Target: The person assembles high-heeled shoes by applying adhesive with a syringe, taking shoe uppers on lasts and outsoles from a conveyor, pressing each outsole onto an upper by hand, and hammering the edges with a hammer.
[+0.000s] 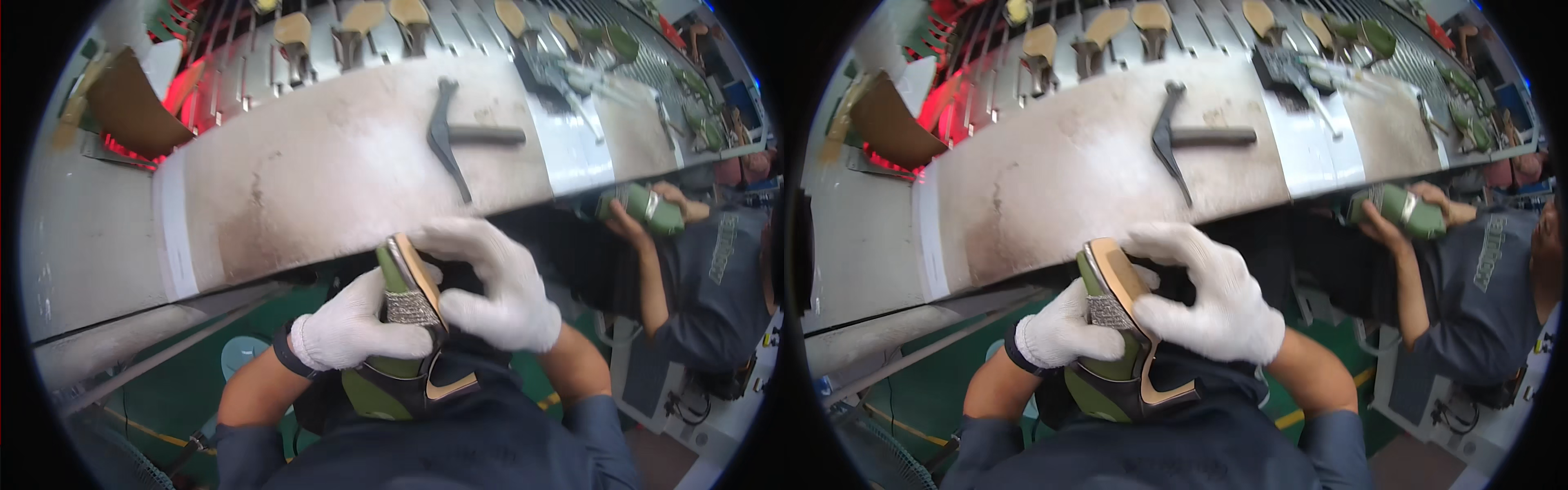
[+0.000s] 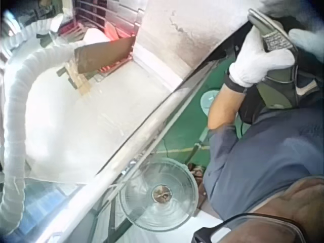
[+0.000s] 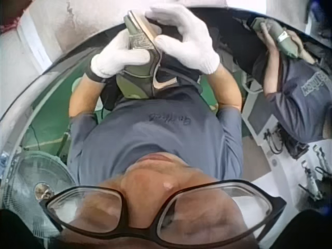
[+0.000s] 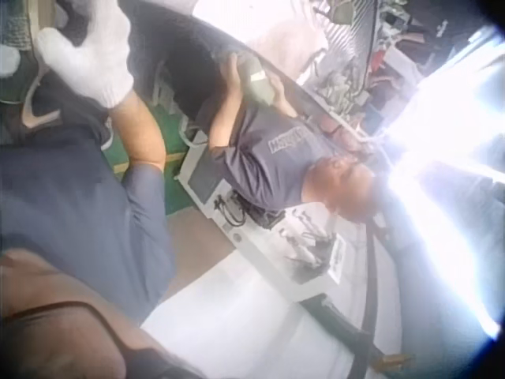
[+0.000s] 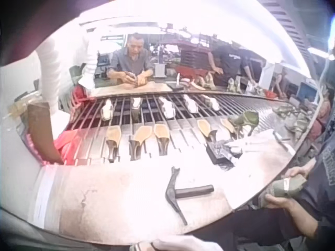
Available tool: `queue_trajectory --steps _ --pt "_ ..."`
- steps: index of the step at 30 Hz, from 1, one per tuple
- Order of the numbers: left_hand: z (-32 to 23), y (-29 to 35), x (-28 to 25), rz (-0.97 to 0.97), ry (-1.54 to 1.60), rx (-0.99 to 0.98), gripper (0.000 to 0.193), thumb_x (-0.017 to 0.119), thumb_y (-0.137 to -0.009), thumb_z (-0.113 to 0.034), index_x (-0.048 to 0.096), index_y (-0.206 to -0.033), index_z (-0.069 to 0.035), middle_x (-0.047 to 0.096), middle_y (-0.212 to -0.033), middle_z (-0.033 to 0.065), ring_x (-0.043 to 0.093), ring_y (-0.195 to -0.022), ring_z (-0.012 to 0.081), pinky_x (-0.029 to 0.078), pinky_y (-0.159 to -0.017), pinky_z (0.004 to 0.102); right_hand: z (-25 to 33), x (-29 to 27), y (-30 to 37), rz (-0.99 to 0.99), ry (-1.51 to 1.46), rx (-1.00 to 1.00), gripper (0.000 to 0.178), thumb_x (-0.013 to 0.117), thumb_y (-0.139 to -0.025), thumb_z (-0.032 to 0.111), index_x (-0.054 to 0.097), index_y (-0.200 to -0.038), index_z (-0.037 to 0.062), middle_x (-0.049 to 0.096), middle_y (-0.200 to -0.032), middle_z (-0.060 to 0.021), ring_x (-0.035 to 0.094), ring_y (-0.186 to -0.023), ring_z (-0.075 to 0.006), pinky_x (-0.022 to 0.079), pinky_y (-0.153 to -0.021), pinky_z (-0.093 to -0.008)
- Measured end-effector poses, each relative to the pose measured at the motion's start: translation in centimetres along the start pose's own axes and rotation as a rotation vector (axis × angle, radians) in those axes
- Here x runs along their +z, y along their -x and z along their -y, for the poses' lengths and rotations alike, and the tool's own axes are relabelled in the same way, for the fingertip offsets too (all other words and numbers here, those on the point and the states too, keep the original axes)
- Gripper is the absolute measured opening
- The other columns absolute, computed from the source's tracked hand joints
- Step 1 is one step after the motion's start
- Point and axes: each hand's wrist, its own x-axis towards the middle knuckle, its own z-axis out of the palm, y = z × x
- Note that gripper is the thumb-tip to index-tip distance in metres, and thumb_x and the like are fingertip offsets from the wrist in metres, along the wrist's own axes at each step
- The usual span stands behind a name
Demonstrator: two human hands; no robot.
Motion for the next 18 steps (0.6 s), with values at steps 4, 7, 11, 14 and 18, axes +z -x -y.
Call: queue_trajectory --steps 4,7,11,14,18 --pt "-2.6 1.4 -2.5 -0.392 0.133 0.183 0.059 0.062 -0.109 -0.046 0.059 -0.142 0.003 0.075 -0.124 0.0182 0.075 -0.110 0.0267 0.062 -0.099 0.0429 3.3 0.5 -1.0 0.151 0.441 -0.475 0.063 0.087 -0.078 0.025 0.069 -0.133 0.0022 0.072 -0.129 -0.0210 0.072 -0.121 -0.0390 0.052 -0.110 -0.0553" --pt "-3.6 1.7 -3.7 -0.524 0.210 0.227 0.068 0.046 -0.114 -0.060 0.064 -0.136 0.001 0.075 -0.120 0.0192 0.076 -0.107 0.0299 0.064 -0.097 0.0453 2.2 4.1 -1.7 0.047 0.872 -0.670 0.079 0.090 -0.072 0.033 0.064 -0.145 0.0171 0.069 -0.134 -0.0185 0.070 -0.122 -0.0341 0.043 -0.108 -0.0732" --pt "-4.7 3.0 -3.2 -0.377 0.395 0.477 0.058 0.056 -0.115 -0.045 0.050 -0.153 -0.002 0.067 -0.138 0.0146 0.068 -0.126 0.0256 0.055 -0.112 0.0428 0.2 6.4 -5.9 -0.096 0.568 -0.583 0.086 0.090 -0.076 0.027 0.054 -0.152 0.0068 0.068 -0.133 -0.0187 0.071 -0.113 -0.0378 0.047 -0.107 -0.0645" --pt "-3.6 3.9 -1.6 -0.482 -0.114 0.785 0.078 0.077 -0.103 -0.030 0.038 -0.164 -0.002 0.057 -0.150 0.0128 0.059 -0.135 0.0233 0.047 -0.118 0.0402 1.2 9.8 -8.0 -0.161 0.413 -0.487 0.091 0.087 -0.081 0.025 0.044 -0.158 -0.0002 0.070 -0.125 -0.0223 0.071 -0.105 -0.0426 0.055 -0.096 -0.0554" --pt "-1.9 4.3 -3.9 -0.957 -0.310 0.697 0.076 0.077 -0.096 -0.005 0.039 -0.162 0.000 0.058 -0.148 0.0125 0.061 -0.131 0.0225 0.052 -0.112 0.0404 -0.2 12.4 -10.0 0.140 0.382 -0.345 0.084 0.082 -0.087 0.020 0.044 -0.158 -0.0005 0.072 -0.118 -0.0229 0.070 -0.103 -0.0438 0.057 -0.091 -0.0513"
